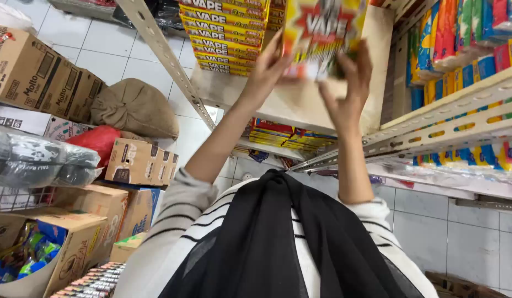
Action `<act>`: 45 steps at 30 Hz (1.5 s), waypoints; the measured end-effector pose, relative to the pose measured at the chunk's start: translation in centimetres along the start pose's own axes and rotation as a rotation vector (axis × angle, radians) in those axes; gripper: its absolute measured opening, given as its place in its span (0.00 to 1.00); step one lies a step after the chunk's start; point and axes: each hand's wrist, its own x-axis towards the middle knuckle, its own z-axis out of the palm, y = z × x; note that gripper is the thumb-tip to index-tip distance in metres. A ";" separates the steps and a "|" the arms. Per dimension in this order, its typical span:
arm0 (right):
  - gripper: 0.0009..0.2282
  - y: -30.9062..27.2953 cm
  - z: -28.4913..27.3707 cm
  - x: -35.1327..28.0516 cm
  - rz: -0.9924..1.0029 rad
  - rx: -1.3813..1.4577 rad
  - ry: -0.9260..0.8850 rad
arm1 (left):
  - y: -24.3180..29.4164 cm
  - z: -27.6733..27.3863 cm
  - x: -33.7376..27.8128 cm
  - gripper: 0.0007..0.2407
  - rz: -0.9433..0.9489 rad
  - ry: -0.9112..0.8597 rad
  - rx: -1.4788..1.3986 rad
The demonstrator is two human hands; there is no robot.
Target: The person reorganizes boxes of products on a shelf by picking them up from a nearby stack and placing them into neat rows. The person handles the boxes one by one and straightens them to fit the existing display.
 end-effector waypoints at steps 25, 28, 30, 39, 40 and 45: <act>0.26 -0.4 2.1 6.7 0.037 0.231 -0.196 | 3.6 2.8 -9.1 0.15 0.271 0.013 0.617; 0.15 -3.2 2.3 3.4 -0.009 0.519 -0.359 | 3.7 2.9 -14.0 0.12 0.178 0.130 0.657; 0.13 -5.3 3.0 1.0 -0.062 0.711 -0.525 | 3.6 3.1 -17.5 0.13 0.175 0.239 0.621; 0.14 -12.7 6.9 -5.0 -0.215 0.826 -0.915 | 2.2 4.4 -31.8 0.13 0.031 0.823 0.554; 0.14 -13.4 7.2 -5.5 -0.219 0.861 -0.950 | 2.3 4.7 -33.3 0.13 0.019 0.883 0.611; 0.14 -16.7 8.0 -8.2 -0.366 0.929 -1.069 | 3.6 7.0 -40.9 0.11 -0.124 1.240 0.631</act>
